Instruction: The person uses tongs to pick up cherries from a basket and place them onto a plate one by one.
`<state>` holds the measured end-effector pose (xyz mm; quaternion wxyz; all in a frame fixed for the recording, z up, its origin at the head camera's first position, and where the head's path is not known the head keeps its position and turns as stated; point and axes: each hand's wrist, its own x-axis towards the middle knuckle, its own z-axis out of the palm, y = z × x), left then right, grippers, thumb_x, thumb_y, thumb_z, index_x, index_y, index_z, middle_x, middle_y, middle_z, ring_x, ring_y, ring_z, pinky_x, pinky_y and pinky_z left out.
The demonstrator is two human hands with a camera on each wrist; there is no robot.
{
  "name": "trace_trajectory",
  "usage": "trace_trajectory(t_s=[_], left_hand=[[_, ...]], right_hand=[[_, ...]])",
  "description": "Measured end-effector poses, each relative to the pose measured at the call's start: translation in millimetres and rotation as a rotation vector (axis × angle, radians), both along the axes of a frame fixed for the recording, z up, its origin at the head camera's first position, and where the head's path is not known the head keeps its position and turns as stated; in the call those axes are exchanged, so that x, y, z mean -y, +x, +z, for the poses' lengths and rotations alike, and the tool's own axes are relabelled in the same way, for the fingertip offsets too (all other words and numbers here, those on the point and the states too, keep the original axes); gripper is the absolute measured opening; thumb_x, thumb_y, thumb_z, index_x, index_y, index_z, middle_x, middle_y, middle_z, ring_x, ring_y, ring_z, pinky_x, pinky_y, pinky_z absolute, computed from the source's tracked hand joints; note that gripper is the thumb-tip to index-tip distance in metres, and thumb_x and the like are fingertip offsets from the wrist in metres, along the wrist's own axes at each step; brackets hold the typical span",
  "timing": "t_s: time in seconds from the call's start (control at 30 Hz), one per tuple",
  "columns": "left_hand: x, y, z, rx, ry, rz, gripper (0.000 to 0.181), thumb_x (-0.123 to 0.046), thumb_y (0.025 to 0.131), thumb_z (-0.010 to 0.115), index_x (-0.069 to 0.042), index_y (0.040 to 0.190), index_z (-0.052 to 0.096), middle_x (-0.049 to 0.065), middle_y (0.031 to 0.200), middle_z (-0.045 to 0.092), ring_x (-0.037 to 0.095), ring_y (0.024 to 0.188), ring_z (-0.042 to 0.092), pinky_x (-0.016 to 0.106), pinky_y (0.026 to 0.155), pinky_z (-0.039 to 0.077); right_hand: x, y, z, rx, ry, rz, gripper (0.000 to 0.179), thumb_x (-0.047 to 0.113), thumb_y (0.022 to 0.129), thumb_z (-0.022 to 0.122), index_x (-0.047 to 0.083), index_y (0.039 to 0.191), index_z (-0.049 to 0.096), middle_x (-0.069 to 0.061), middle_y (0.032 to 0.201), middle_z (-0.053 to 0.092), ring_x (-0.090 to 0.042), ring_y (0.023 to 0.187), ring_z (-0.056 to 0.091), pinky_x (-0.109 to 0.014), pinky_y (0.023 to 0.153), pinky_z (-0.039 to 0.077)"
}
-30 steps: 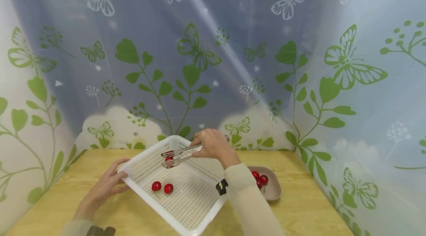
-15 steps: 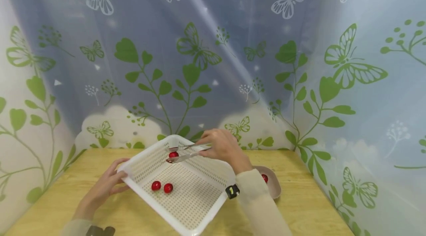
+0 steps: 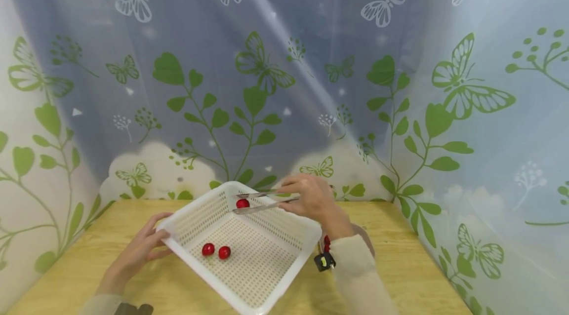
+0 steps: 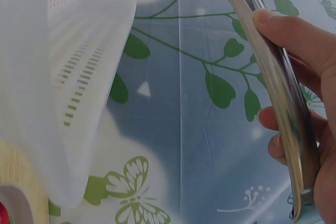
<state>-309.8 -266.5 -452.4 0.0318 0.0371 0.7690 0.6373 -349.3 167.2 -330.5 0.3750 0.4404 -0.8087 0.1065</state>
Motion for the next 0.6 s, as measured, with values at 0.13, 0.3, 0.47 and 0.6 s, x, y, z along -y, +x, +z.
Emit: trace_trajectory(t_s=[0.13,0.3,0.47,0.6], left_hand=[[0.1,-0.3,-0.4,0.000,0.002,-0.001,0.061,-0.014,0.103,0.048,-0.014,0.159,0.024,0.030,0.142,0.048,0.023,0.106,0.069,0.047,0.098,0.061],[-0.2,0.2,0.6,-0.001,0.000,0.002,0.061,-0.013,0.102,0.048,-0.014,0.159,0.024,0.030,0.142,0.048,0.023,0.106,0.069,0.047,0.097,0.061],[-1.1,1.1,1.8,0.002,-0.003,0.005,0.061,-0.013,0.102,0.048,-0.015,0.158,0.025,0.030,0.142,0.049,0.023,0.105,0.069,0.047,0.097,0.062],[-1.1,1.6,2.0,0.005,-0.003,0.005,0.061,-0.013,0.102,0.048,-0.015,0.158,0.025,0.030,0.141,0.049,0.023,0.105,0.069,0.046,0.097,0.062]], right_hand=[[-9,3.5,-1.2,0.020,-0.007,-0.010,0.028,0.031,0.073,0.092,0.020,0.097,0.085,0.002,0.098,0.079,-0.016,0.086,0.074,-0.030,0.065,0.061],[-21,9.4,-4.3,0.061,-0.006,-0.056,0.030,0.031,0.075,0.091,0.019,0.101,0.084,0.001,0.102,0.079,-0.017,0.087,0.074,-0.031,0.067,0.061],[-31,13.9,-7.6,0.069,0.002,-0.087,0.030,0.032,0.075,0.091,0.019,0.100,0.084,0.001,0.101,0.079,-0.016,0.085,0.072,-0.031,0.067,0.060],[-39,16.0,-10.4,0.055,0.003,-0.076,0.030,0.032,0.074,0.092,0.020,0.100,0.084,0.002,0.098,0.079,-0.015,0.083,0.072,-0.031,0.067,0.060]])
